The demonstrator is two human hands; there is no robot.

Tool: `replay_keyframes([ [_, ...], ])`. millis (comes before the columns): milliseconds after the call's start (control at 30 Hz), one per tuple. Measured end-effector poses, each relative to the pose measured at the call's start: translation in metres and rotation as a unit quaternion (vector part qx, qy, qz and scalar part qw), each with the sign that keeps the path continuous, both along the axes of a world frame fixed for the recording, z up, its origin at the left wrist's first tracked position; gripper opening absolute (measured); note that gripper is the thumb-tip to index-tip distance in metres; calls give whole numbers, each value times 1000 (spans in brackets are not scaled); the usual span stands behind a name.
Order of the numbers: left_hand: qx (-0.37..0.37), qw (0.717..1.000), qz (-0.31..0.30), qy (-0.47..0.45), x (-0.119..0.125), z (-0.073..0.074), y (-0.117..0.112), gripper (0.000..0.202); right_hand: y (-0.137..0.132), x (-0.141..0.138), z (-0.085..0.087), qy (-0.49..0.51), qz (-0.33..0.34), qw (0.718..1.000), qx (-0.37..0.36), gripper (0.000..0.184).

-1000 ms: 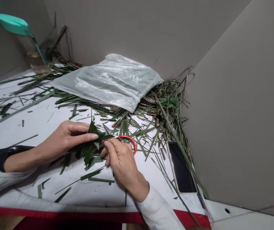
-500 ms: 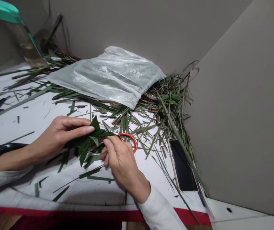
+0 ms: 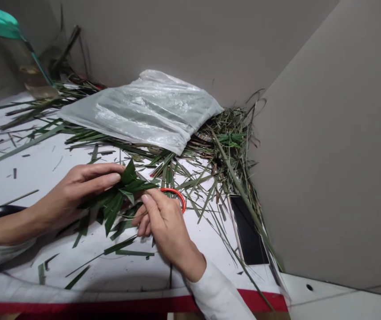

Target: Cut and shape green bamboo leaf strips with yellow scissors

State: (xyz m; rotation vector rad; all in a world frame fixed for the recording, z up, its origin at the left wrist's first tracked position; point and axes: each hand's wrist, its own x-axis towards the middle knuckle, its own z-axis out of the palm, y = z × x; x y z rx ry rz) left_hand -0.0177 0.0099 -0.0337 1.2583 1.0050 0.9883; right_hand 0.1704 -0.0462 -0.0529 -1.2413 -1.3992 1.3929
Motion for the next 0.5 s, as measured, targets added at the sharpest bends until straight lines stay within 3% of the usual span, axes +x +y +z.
replay_keyframes([
  [100, -73, 995, 2, -74, 1, 2, 1, 35, 3, 0, 0, 91, -35, 995, -26, 28],
  [233, -132, 984, 2, -124, -3, -2, 8, 34, 10, 3, -1, 198, -113, 973, -18, 29],
  [367, -132, 983, -29, -123, -5, -14, 16, 33, 16, 5, -2, 261, -160, 952, -2, 29],
  [500, -147, 983, -36, -106, -3, -23, 19, 43, 17, 3, -1, 276, -164, 947, 4, 32],
])
